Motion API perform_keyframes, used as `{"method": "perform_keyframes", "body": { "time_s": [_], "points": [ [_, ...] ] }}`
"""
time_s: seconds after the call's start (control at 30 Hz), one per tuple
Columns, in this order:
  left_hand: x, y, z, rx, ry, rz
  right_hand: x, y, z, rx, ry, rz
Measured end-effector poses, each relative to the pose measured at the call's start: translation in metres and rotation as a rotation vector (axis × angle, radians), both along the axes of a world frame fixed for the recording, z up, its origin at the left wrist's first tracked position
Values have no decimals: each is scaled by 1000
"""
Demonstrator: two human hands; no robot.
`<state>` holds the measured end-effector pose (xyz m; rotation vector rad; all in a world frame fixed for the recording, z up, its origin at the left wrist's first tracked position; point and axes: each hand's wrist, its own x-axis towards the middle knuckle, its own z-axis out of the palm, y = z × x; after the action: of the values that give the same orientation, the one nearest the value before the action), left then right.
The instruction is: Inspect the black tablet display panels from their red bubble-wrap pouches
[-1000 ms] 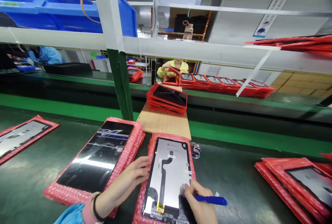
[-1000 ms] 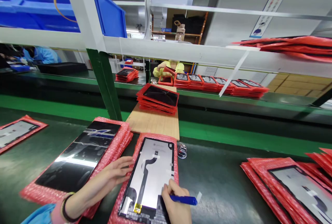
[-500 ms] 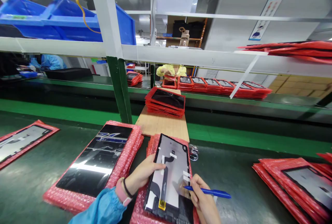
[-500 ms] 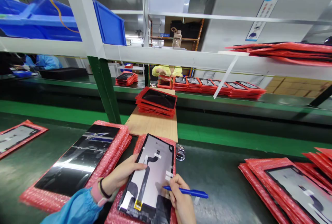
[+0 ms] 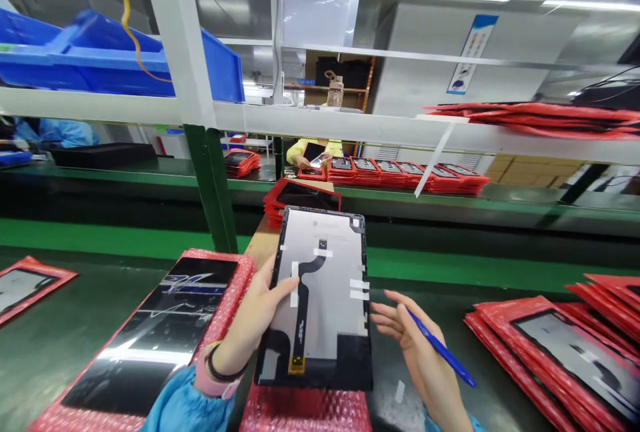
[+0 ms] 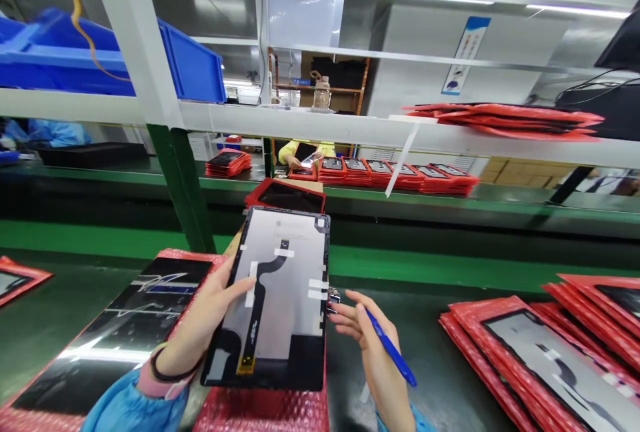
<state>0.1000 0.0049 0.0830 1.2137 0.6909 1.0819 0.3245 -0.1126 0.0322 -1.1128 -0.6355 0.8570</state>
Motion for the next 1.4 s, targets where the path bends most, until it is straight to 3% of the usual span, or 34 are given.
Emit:
{"method": "perform_keyframes", "body": {
  "time_s": [0.2, 0.33, 0.6, 0.87, 1.4],
  "points": [
    [5, 11, 28, 20, -99, -21, -16, 17, 42, 109, -58, 117],
    [3, 16, 34, 102, -80, -28, -18, 29, 53, 152, -67, 59],
    [1, 31, 30, 116, -50, 3, -19, 51, 47, 98, -279, -51],
    [-2, 31, 21, 210, 126, 94, -32, 70, 47, 30, -567, -134],
    [1, 36, 19, 184, 44, -58, -34, 68, 42, -24, -556, -229]
  ]
}}
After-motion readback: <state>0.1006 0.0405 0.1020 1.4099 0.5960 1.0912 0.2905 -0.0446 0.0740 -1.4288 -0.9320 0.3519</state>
